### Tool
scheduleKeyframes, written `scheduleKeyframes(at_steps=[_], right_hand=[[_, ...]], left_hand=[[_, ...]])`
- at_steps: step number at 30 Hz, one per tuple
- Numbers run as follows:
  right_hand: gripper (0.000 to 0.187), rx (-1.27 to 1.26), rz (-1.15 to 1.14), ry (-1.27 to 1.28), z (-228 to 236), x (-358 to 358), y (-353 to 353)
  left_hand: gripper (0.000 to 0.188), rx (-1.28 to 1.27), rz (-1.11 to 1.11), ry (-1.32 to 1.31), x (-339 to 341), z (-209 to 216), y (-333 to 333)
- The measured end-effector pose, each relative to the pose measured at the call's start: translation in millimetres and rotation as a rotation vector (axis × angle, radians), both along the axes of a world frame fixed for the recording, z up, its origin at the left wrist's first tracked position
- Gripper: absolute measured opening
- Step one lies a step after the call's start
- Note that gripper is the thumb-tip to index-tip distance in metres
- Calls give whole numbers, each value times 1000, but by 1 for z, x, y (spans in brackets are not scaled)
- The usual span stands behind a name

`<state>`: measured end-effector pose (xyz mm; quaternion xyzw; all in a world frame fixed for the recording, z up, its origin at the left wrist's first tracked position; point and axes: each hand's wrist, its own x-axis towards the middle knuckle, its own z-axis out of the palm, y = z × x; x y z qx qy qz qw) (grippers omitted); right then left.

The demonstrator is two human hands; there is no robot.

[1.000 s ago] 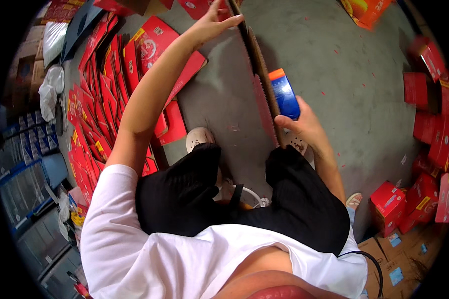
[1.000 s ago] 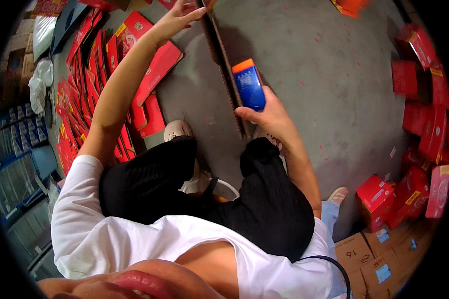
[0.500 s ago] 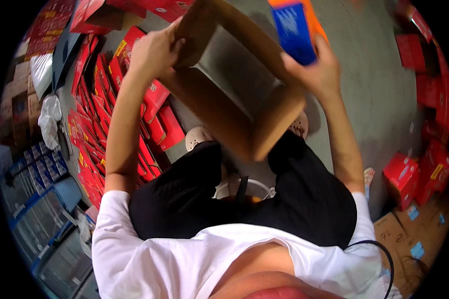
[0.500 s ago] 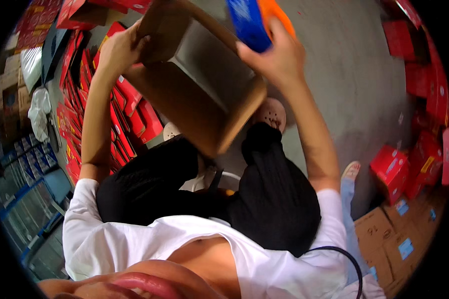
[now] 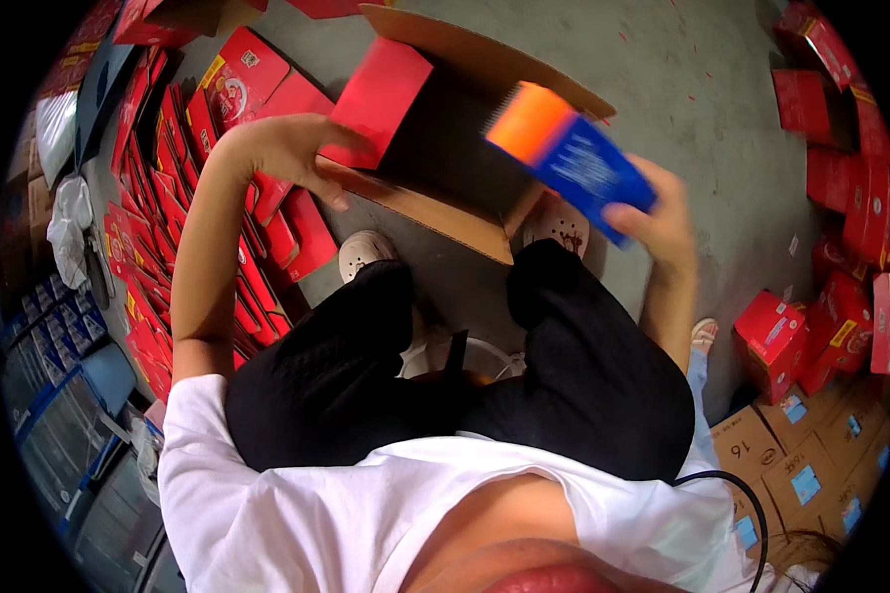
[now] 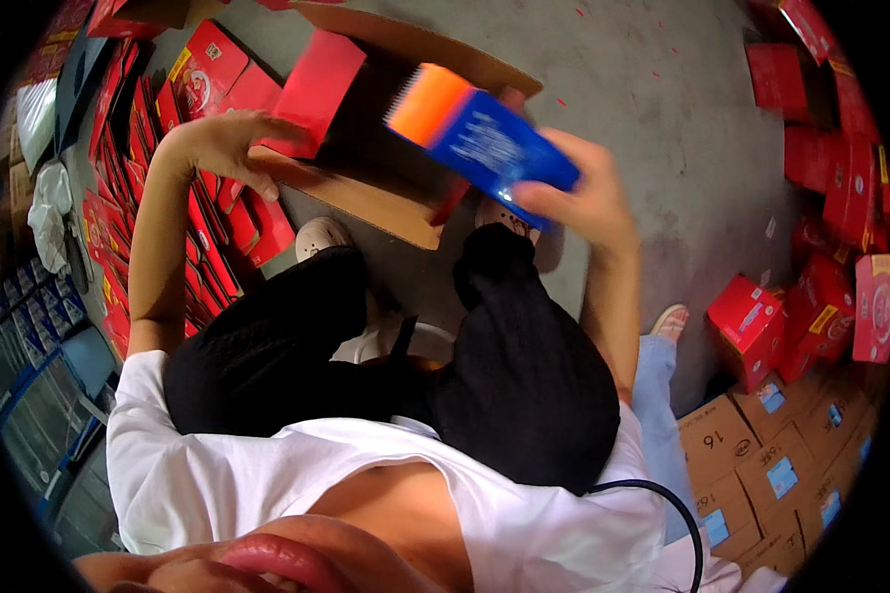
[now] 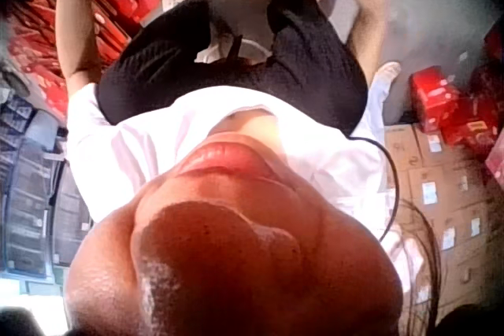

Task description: The person assembles red cardboard boxes by folding the flaps and securing them with a handheld blue and orange tape dispenser. The person works in a warehouse environment surrounded by stacks of flat and assembled boxes, repeatedly picking up a flat box, folding it into shape, and applying tape to seal it.

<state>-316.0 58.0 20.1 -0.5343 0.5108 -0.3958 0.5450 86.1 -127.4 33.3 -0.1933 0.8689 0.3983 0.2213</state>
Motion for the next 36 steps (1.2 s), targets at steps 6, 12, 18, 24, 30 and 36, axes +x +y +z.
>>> scheduleKeyframes(at_steps=[6, 12, 18, 24, 30, 36], right_hand=[[38, 165, -90, -237, -30, 58, -44], [31, -219, -571, -392, 23, 33, -80], [35, 127, -418, -347, -21, 67, -50], [31, 129, -206, -315, -31, 88, -43], [29, 172, -65, -210, -40, 77, -42], [32, 166, 38, -186, -40, 79, -45]], left_hand=[[87, -781, 427, 106, -30, -34, 16], [140, -585, 949, 84, -54, -109, 27], [111, 510, 1383, 551, -54, -61, 28], [89, -335, 1191, 519, -40, -136, 27], [65, -875, 1100, 436, -55, -102, 40], [42, 945, 1446, 457, -69, -44, 61]])
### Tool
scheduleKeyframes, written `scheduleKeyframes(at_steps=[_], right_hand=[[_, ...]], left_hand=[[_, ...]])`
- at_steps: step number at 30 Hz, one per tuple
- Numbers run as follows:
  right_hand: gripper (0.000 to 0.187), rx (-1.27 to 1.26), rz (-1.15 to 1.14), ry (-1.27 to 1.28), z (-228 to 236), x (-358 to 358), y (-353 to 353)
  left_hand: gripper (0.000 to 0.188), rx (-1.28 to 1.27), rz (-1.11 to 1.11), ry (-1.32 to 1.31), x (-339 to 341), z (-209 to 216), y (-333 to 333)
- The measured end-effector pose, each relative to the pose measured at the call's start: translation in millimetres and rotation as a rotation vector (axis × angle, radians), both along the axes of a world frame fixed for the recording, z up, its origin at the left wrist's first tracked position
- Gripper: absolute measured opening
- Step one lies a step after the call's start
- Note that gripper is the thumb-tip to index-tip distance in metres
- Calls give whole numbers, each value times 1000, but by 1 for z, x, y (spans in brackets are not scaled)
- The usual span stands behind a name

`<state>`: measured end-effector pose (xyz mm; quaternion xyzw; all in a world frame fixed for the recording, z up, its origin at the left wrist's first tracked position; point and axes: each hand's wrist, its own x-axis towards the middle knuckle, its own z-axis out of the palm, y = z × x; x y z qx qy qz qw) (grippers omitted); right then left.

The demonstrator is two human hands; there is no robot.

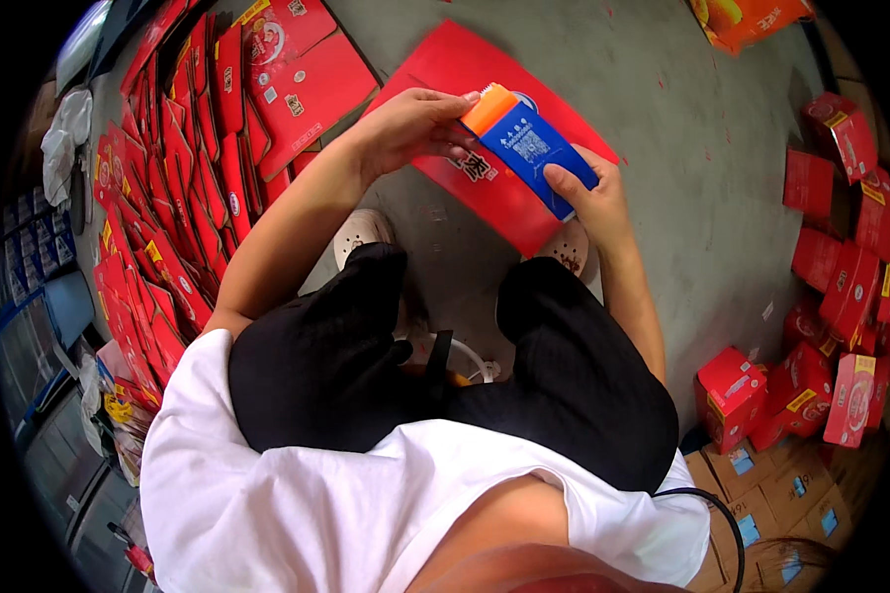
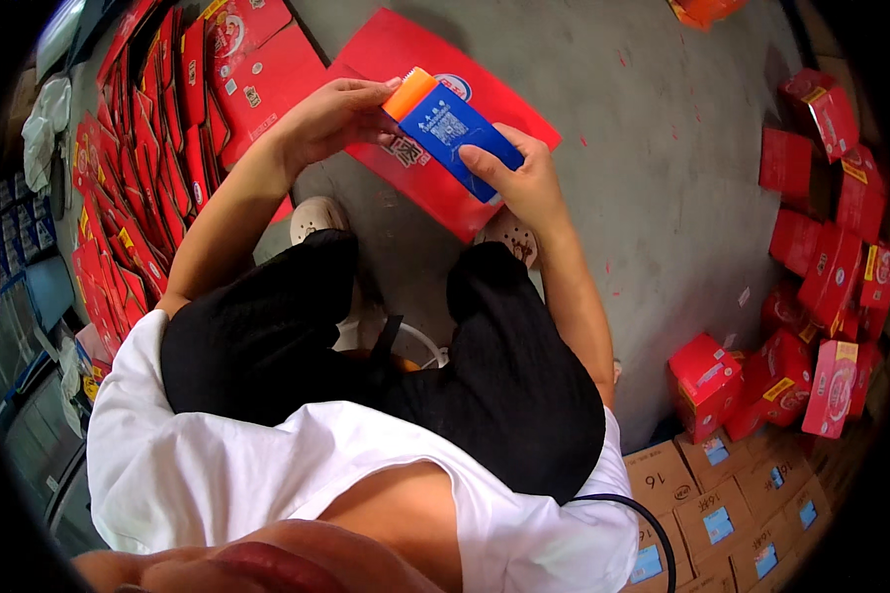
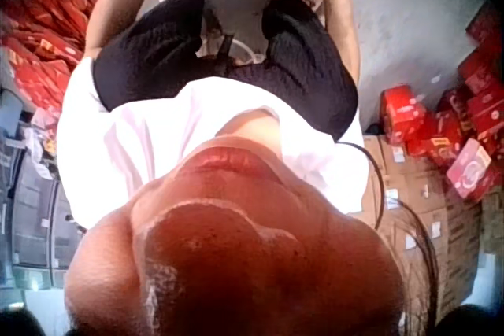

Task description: The person assembles red cardboard boxes by folding the flaps and securing them with a handheld blue and orange tape dispenser. The person works in a warehouse environment surrounded by stacks of flat and assembled boxes, repeatedly picking up a flat box, folding it into shape, and applying tape to seal it.

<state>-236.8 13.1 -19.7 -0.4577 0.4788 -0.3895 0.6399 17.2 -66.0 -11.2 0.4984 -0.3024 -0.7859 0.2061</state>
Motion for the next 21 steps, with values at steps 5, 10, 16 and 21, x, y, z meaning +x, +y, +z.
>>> scheduleKeyframes(at_steps=[5, 10, 16, 21], right_hand=[[35, 26, 92, 81, 7, 14, -17], [38, -56, 78, 188, 10, 53, -49], [42, -118, 45, 188, -9, 68, -56], [41, -33, 37, 200, -2, 60, -52]], left_hand=[[32, -219, 166, -248, 20, -7, -7], [24, -529, 277, -624, 53, -50, -43], [19, -547, -69, -877, 120, -154, -58], [32, -909, 337, -797, 74, -77, -48]])
